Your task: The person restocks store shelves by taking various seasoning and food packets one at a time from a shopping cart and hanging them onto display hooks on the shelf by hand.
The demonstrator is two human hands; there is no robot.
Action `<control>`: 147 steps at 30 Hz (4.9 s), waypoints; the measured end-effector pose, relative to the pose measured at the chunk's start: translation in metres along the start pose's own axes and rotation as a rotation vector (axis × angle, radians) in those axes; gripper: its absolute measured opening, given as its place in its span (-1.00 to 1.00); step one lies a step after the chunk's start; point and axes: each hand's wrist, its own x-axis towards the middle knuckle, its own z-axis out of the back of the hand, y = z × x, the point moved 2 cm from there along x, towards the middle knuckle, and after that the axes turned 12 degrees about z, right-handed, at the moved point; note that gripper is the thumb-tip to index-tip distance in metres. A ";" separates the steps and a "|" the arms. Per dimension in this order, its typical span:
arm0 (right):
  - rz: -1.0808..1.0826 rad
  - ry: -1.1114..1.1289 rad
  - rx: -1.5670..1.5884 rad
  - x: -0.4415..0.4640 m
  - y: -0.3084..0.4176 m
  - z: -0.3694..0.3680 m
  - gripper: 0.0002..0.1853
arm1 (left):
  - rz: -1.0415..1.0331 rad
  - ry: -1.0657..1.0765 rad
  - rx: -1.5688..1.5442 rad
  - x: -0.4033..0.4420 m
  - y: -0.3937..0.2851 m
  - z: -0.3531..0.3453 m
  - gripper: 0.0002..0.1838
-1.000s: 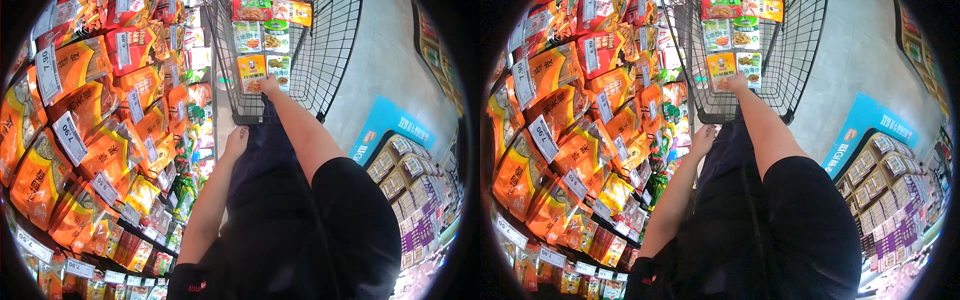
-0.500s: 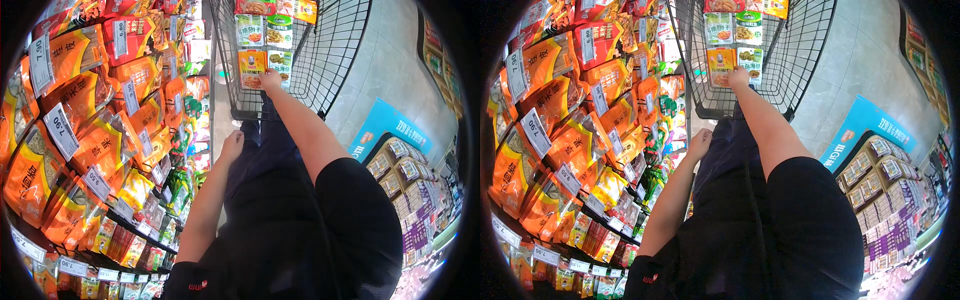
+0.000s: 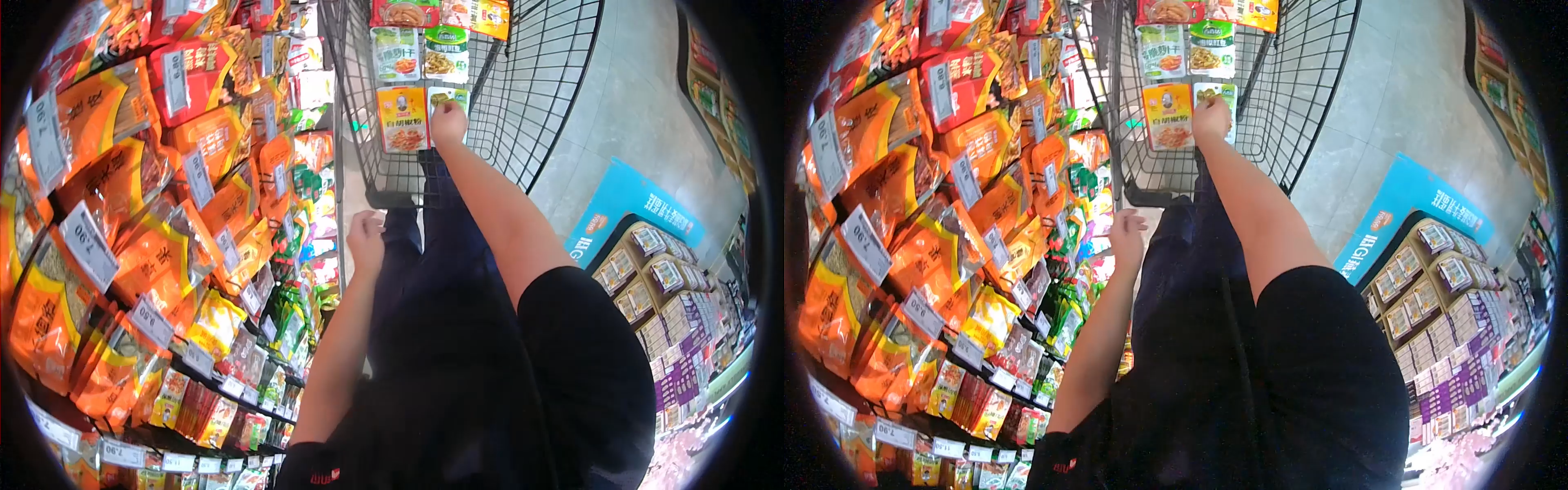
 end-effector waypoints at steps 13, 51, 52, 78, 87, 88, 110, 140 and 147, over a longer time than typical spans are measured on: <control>-0.424 -0.399 1.014 0.213 0.036 0.042 -0.52 | -0.121 -0.280 -0.122 0.069 -0.104 -0.050 -0.33; 0.549 0.573 1.133 -0.246 0.309 0.257 -0.80 | -0.343 0.484 -0.783 -0.175 -0.193 0.106 -0.54; 0.516 0.633 1.179 -0.267 0.313 0.248 -0.80 | -0.373 0.486 -0.899 -0.195 -0.190 0.121 -0.59; 1.202 0.852 0.536 -0.528 0.325 0.133 -0.86 | -0.749 -0.246 -1.051 -0.287 -0.004 0.301 -0.74; 1.392 1.110 0.931 -0.526 0.353 0.158 -0.43 | -0.573 1.799 -1.425 -0.290 -0.026 0.297 -0.42; 1.382 1.113 0.928 -0.525 0.357 0.158 -0.43 | -0.566 1.796 -1.435 -0.288 -0.026 0.294 -0.42; 0.640 1.197 0.899 -0.500 0.332 0.139 -0.59 | -0.572 0.052 -1.360 -0.317 -0.013 0.289 -0.73; 2.437 0.763 -0.134 -0.722 0.317 0.063 -0.32 | -0.721 -0.548 -1.354 -0.344 0.160 0.350 -0.68; 2.472 0.627 -0.161 -0.750 0.326 0.048 -0.34 | -0.833 -0.656 -1.295 -0.350 0.157 0.372 -0.64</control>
